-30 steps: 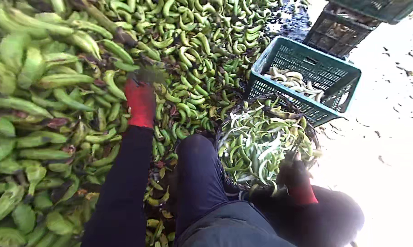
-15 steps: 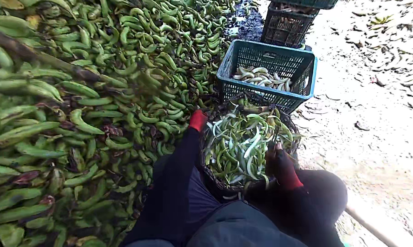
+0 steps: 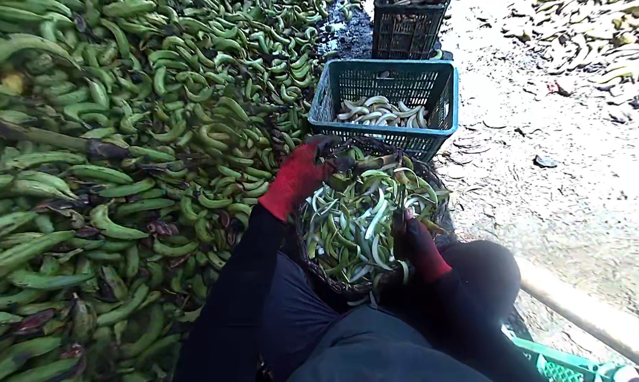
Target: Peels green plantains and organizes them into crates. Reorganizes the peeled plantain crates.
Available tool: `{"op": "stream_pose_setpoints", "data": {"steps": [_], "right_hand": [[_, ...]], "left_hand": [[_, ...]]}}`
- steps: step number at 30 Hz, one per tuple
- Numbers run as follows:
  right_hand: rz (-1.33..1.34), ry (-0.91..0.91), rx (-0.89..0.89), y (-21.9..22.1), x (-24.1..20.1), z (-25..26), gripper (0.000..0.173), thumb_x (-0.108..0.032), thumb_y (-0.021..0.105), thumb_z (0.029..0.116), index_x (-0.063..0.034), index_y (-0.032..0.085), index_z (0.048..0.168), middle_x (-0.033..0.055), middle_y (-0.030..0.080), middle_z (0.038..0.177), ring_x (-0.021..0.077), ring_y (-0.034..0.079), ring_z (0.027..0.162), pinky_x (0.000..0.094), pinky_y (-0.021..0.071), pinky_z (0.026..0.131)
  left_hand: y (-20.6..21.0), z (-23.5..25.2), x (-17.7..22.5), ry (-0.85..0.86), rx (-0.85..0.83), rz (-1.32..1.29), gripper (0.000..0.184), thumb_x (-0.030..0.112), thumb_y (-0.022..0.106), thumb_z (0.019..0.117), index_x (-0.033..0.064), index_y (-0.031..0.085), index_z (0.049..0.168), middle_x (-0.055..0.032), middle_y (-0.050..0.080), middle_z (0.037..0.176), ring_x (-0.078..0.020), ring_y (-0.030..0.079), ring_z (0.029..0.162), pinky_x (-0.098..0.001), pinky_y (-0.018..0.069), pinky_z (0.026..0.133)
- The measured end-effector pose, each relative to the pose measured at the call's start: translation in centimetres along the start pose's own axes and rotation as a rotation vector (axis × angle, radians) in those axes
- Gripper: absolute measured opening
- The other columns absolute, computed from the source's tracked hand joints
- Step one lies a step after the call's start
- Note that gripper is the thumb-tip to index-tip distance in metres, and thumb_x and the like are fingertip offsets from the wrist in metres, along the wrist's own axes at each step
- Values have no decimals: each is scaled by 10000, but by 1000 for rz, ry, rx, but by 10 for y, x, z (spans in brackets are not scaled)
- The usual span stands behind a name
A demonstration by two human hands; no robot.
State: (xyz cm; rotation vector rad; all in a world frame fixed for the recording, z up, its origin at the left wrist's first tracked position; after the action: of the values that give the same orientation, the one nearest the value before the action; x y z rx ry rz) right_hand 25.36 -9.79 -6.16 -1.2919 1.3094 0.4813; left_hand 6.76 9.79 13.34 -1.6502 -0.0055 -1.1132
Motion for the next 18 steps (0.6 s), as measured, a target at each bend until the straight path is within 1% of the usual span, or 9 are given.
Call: {"op": "stream_pose_setpoints", "data": {"steps": [2,3,4,6,9,12,14,16,18], "right_hand": [[84,61,56,-8,11,-1,557,-415,216,1124,-51,637,1155,67,633,831,165,629,710,396,563,677],[187,115,97,-11,21,-1,570,-419,214,1129,-41,640,1149,68,628,815,165,620,676,388,562,638],[284,157,131,-14,30,-2,576,-426,216,1129,-35,637,1167,72,636,833,165,626,687,381,566,638],[392,197,183,-21,36,-3,568,-422,229,1130,-30,637,1183,83,655,880,163,647,732,373,574,666],[525,217,215,-23,39,-4,568,-424,238,1133,-23,638,1160,80,655,872,159,648,733,357,576,665],[513,219,177,-19,34,-3,594,-430,207,1134,-20,636,1107,68,630,788,165,621,641,356,559,595],[466,160,119,-14,25,1,599,-457,184,1125,-38,611,1141,40,585,761,144,576,616,333,527,579],[453,82,69,-7,18,7,562,-511,300,1088,-52,568,1267,8,547,786,102,534,634,295,502,601],[470,55,49,-2,14,11,521,-524,525,1012,-77,560,1276,7,543,800,93,517,644,297,486,611]], "left_hand": [[2,13,-29,-82,122,-81,416,357,570,1034,177,594,1409,-79,645,1345,-203,633,1208,-475,499,1054],[5,18,-51,-147,188,-102,381,320,545,1048,138,614,1375,-112,672,1281,-230,655,1154,-488,510,1021],[14,20,-73,-222,226,-103,371,315,528,1056,103,633,1341,-148,690,1215,-267,672,1095,-515,518,982],[43,17,-107,-360,204,-71,363,321,519,1054,82,661,1286,-178,700,1154,-317,677,1067,-567,513,965],[83,3,-143,-520,127,35,396,378,529,1047,94,669,1285,-193,694,1188,-375,650,1137,-625,475,1000],[110,-1,-158,-581,60,117,396,368,537,1046,77,659,1285,-211,677,1224,-398,630,1182,-637,459,1020],[124,3,-155,-574,11,170,380,360,530,1041,92,680,1264,-194,686,1224,-383,634,1186,-632,462,1017],[132,9,-149,-598,-18,223,404,400,536,1033,84,693,1230,-200,687,1216,-386,634,1184,-634,463,1011],[142,14,-150,-671,-77,246,513,480,542,1014,43,665,1253,-230,668,1245,-407,619,1210,-645,458,1015]]}}
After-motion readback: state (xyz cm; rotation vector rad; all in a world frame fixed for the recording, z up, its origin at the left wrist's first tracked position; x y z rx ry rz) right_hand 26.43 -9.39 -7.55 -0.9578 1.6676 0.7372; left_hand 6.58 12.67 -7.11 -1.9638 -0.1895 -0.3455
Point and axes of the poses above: each hand's wrist, its own z-axis towards the middle knuckle, its own y-axis out of the palm, x = y × z, the point moved 10 cm from there along z, towards the middle knuckle
